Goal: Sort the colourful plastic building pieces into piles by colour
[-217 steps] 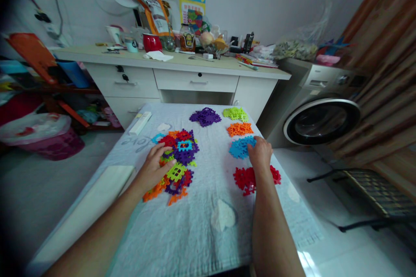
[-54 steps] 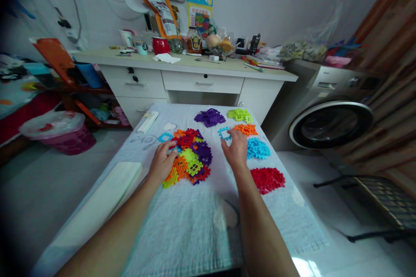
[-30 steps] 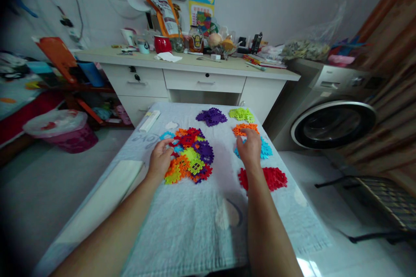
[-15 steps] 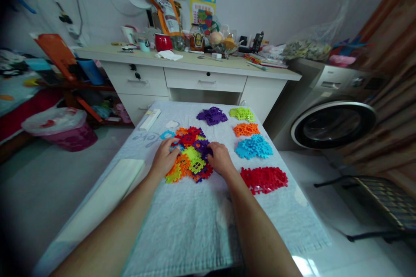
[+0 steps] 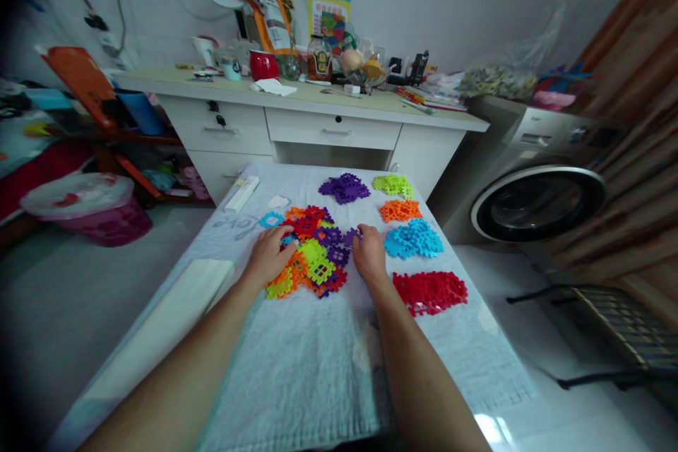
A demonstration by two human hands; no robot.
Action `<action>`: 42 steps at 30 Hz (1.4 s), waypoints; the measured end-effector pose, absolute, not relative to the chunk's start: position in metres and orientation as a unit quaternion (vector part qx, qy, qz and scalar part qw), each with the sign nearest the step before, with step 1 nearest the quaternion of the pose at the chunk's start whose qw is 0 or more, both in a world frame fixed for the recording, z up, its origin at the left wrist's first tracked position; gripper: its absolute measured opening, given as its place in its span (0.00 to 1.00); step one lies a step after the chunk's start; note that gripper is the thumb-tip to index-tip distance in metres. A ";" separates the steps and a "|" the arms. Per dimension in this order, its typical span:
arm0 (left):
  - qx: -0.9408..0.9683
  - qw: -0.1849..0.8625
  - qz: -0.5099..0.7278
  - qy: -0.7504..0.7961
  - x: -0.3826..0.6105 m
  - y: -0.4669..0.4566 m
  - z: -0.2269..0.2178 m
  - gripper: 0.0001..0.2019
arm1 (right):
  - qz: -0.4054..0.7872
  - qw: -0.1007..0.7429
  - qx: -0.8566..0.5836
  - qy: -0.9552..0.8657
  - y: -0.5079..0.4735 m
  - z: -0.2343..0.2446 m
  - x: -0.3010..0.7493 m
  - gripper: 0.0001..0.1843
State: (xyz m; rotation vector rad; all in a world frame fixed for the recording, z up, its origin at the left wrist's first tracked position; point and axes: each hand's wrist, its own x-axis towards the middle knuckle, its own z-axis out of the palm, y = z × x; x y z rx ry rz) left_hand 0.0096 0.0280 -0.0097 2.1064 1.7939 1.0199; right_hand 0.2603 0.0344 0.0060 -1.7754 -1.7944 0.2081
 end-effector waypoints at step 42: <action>0.603 0.066 0.462 0.647 0.007 0.036 -0.010 0.11 | -0.012 0.222 -0.702 -0.676 0.216 0.057 0.230 0.17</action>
